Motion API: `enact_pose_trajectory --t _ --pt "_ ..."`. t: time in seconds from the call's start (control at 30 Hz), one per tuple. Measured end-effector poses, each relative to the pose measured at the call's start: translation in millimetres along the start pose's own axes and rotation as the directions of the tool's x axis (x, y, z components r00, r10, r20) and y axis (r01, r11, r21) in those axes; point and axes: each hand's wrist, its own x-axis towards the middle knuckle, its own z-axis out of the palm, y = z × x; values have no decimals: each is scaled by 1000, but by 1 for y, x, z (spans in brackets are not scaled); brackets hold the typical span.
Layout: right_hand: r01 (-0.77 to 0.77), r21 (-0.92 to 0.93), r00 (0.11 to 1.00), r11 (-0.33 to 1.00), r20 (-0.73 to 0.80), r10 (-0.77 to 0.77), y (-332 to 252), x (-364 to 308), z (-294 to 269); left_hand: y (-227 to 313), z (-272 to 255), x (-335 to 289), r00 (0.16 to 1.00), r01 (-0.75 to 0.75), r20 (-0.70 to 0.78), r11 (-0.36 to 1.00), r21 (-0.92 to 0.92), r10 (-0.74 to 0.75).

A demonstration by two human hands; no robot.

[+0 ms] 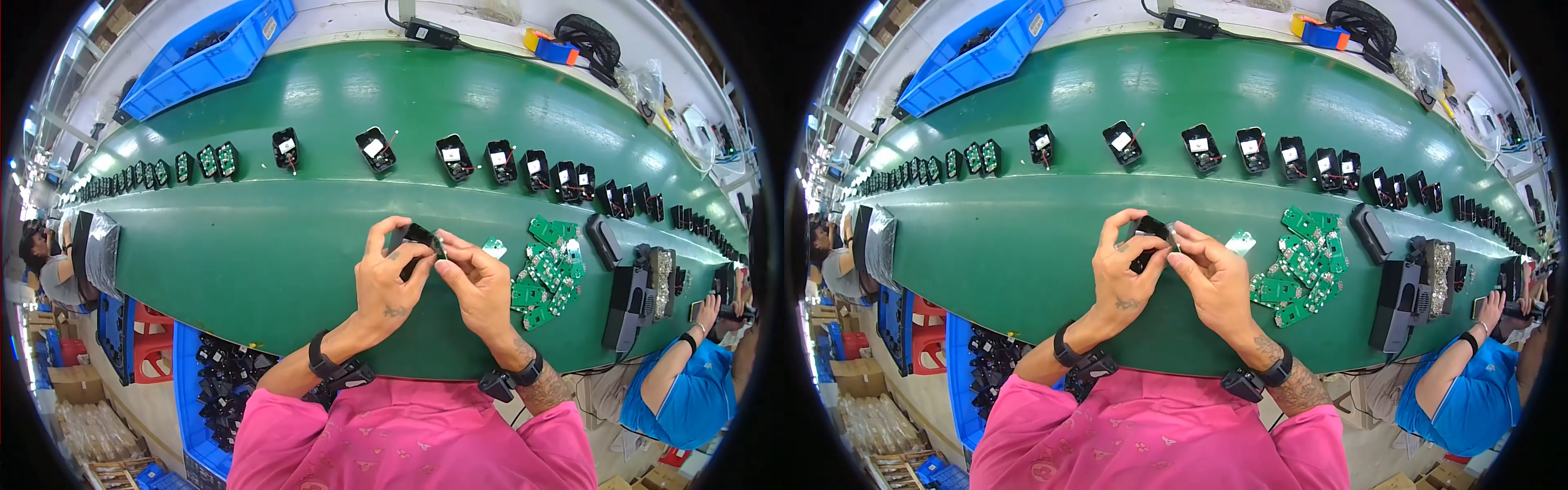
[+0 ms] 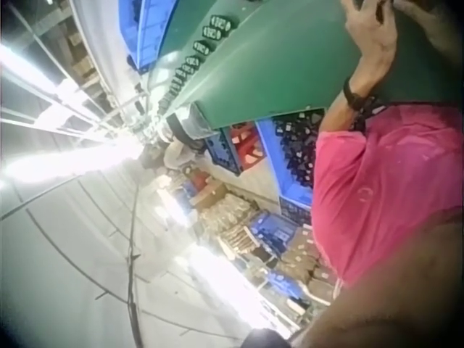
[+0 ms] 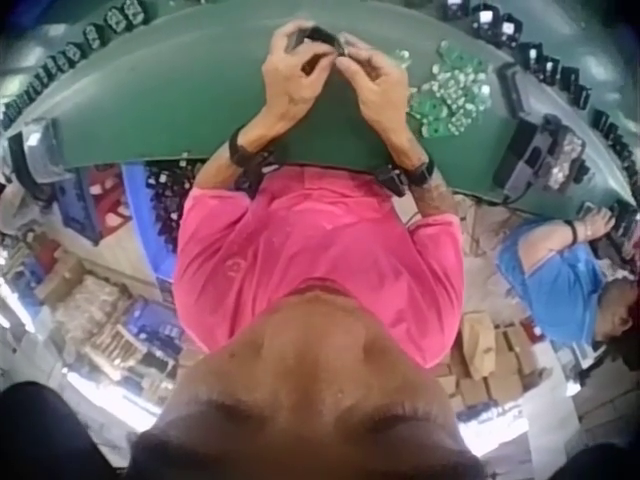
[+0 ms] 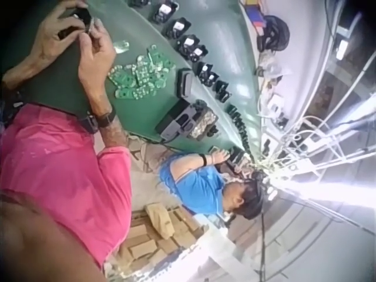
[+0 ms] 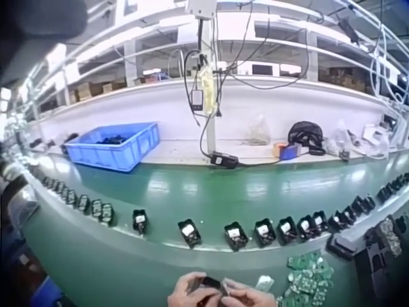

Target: The person picks up a black plastic housing and a green circuit board, fits the board into the housing by hand, and presses them together. After securing the components, the person places the assembled unit onto the green conveyor belt and reaches for another set.

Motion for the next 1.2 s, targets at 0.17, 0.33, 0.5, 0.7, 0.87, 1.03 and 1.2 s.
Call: enact_pose_trajectory --t 0.17,0.33,0.5,0.7,0.87,1.03,1.2 --pt "146 -271 986 951 -37 -162 -2 -1 5 -3 1 2 983 177 74 970 -169 -166" --pt "329 -570 940 753 121 -319 -2 1 -1 -9 5 2 943 321 239 818 -478 -231" --pt "266 -638 956 722 81 -281 -4 4 -10 -8 5 4 948 302 271 738 -604 -167" --pt "345 -656 939 671 256 -231 -7 7 -19 -10 -4 13 867 480 453 595 -645 -209" --pt "446 -719 894 533 337 -294 -8 7 -20 -8 -7 16 868 478 432 652 -588 -247" --pt "534 -744 829 401 368 -421 -6 8 -22 -7 -10 19 801 597 527 455 -660 -285" --pt "418 -572 908 706 239 -344 -7 3 -18 -7 -8 19 781 623 551 431 -653 -293"
